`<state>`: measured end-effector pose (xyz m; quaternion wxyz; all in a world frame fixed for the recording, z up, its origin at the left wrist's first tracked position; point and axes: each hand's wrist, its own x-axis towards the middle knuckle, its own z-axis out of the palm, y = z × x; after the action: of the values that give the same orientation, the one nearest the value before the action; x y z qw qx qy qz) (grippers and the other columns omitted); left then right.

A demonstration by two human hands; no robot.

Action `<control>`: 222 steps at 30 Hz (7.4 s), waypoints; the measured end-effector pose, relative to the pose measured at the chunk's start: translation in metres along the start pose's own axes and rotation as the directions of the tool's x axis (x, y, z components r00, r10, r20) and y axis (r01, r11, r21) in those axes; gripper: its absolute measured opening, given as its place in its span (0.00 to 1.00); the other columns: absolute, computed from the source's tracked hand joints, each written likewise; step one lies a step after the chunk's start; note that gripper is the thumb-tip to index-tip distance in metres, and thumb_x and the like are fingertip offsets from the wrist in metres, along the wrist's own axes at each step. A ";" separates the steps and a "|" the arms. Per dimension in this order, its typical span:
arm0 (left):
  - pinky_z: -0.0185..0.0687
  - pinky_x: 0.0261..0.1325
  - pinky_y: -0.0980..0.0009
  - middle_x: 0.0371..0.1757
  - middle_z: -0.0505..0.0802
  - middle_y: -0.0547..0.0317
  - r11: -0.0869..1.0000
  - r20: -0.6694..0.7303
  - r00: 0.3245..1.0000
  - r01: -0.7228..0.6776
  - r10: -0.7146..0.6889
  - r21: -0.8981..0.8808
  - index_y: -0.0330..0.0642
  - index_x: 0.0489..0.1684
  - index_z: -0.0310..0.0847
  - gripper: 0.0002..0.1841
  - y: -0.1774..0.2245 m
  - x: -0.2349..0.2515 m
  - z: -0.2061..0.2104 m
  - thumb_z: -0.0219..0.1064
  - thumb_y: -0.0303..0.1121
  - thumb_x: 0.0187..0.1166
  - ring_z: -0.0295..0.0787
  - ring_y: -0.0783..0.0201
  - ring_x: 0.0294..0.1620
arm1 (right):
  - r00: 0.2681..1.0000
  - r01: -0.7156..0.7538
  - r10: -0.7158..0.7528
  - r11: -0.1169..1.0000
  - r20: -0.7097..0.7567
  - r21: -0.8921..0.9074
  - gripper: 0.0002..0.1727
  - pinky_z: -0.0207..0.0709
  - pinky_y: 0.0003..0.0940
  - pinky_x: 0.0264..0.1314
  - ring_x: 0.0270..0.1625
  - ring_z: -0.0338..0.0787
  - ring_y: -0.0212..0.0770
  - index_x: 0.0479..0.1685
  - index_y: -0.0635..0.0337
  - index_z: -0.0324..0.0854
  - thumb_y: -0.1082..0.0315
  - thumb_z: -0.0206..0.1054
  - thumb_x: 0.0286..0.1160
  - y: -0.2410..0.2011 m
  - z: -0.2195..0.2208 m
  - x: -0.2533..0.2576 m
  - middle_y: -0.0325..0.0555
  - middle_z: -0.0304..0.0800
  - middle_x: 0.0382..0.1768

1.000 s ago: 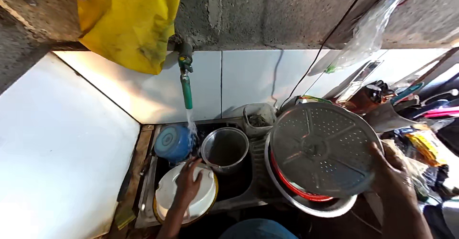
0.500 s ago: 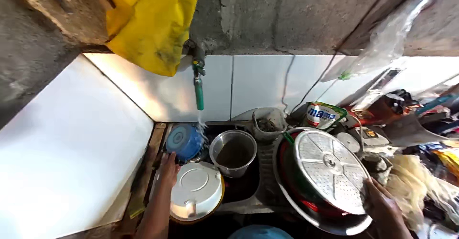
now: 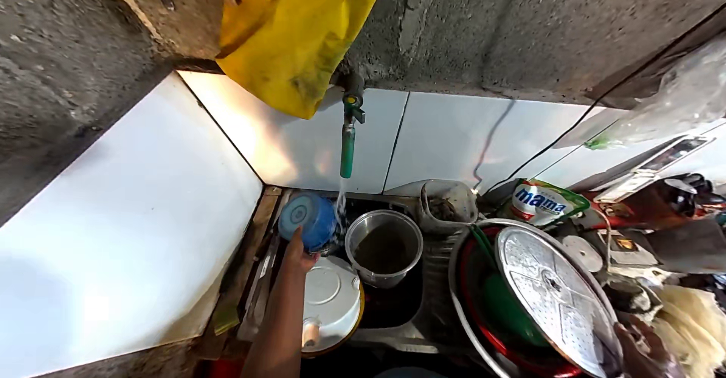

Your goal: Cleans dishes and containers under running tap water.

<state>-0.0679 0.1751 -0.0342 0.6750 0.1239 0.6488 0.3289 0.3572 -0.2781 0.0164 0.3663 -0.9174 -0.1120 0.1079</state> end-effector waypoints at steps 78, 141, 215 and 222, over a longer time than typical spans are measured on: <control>0.83 0.56 0.59 0.53 0.86 0.53 0.792 0.172 0.935 -0.153 0.309 -0.592 0.43 0.66 0.70 0.20 -0.029 -0.063 0.055 0.37 0.43 0.95 0.85 0.60 0.53 | 0.530 -0.586 -0.430 0.437 0.731 0.682 0.25 0.87 0.43 0.60 0.56 0.91 0.46 0.85 0.59 0.53 0.58 0.43 0.97 -0.311 0.289 -0.145 0.55 0.86 0.58; 0.89 0.49 0.45 0.84 0.70 0.40 0.709 0.180 0.700 -0.705 0.691 0.018 0.54 0.94 0.47 0.42 0.014 -0.080 0.012 0.69 0.33 0.79 0.82 0.43 0.68 | -0.003 0.966 -0.900 0.111 0.437 0.235 0.15 0.54 0.66 0.89 0.78 0.82 0.59 0.59 0.62 0.89 0.75 0.63 0.79 -0.280 0.335 -0.120 0.54 0.92 0.63; 0.76 0.73 0.48 0.82 0.73 0.42 0.867 0.438 0.846 -0.437 0.305 0.239 0.44 0.92 0.51 0.33 -0.071 -0.124 0.039 0.57 0.43 0.90 0.75 0.50 0.77 | 0.681 0.160 -0.422 0.884 0.599 0.440 0.58 0.67 0.55 0.84 0.86 0.65 0.63 0.95 0.58 0.48 0.50 0.81 0.65 -0.250 0.172 -0.117 0.69 0.51 0.90; 0.80 0.70 0.58 0.83 0.73 0.55 0.818 0.752 0.636 -0.517 0.173 0.250 0.47 0.91 0.54 0.39 -0.078 -0.140 0.030 0.51 0.59 0.83 0.76 0.62 0.76 | 0.676 0.280 -0.470 0.876 0.568 0.392 0.50 0.78 0.42 0.77 0.80 0.76 0.47 0.89 0.54 0.64 0.58 0.82 0.60 -0.227 0.090 -0.099 0.58 0.62 0.86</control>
<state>-0.0086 0.0396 0.0346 0.7431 0.5144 0.3633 0.2264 0.2089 -0.0876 0.1222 0.4413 -0.7195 -0.4031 0.3537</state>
